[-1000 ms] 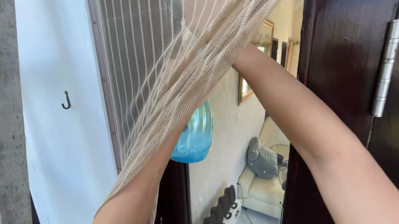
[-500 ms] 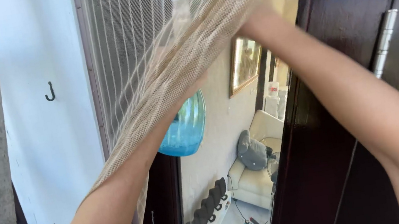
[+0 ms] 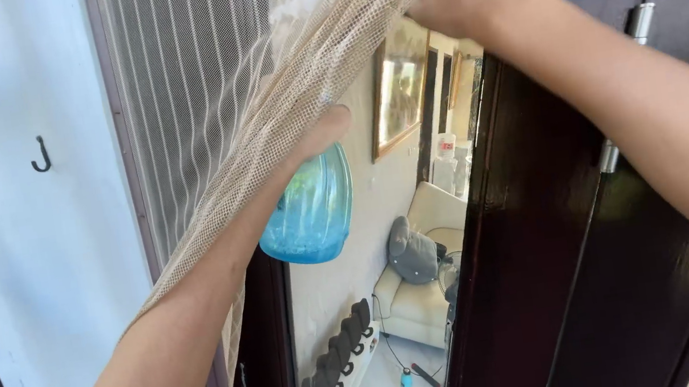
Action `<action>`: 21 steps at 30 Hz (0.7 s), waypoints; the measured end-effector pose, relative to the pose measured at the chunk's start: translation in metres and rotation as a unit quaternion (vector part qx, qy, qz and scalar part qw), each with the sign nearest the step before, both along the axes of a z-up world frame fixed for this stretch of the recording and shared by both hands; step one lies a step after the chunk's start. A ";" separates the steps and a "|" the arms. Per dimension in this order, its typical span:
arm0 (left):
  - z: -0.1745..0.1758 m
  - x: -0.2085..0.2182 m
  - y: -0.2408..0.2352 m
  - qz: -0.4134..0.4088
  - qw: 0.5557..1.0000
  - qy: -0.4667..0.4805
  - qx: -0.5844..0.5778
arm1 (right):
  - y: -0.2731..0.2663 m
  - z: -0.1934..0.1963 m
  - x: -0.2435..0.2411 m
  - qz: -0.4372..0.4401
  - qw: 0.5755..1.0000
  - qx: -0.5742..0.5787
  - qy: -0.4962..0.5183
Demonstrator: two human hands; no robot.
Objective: The person cleans a dark brown door frame using a spray bottle and a green cloth. They spray the frame and wipe it down, focusing on the lower sections while sitting on a small stool and later moving to the upper sections while standing.
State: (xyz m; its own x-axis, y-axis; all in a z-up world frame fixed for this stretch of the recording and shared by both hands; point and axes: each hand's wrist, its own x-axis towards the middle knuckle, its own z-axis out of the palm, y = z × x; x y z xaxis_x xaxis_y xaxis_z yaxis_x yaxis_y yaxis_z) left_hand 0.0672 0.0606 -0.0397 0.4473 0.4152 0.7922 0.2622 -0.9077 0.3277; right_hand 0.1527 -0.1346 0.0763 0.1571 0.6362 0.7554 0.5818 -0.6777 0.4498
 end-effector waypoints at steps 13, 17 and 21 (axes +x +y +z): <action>-0.046 0.001 -0.034 -0.182 0.976 0.081 -0.093 | -0.013 -0.010 0.003 0.093 0.992 -0.020 -0.078; -0.081 0.083 0.061 -0.245 0.968 -0.050 0.011 | -0.013 -0.026 -0.032 0.043 0.997 -0.011 0.069; -0.064 0.023 0.015 -0.140 0.985 -0.076 0.066 | 0.011 -0.122 0.011 0.076 0.955 -0.017 -0.286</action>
State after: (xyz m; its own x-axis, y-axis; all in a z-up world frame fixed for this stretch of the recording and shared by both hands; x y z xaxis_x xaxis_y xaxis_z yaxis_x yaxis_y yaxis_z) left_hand 0.0906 0.0755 -0.1040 0.4017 0.1814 0.8976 -0.0468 -0.9748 0.2180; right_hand 0.1637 -0.1236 -0.0454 -0.3719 0.6438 0.6687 0.3243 -0.5849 0.7434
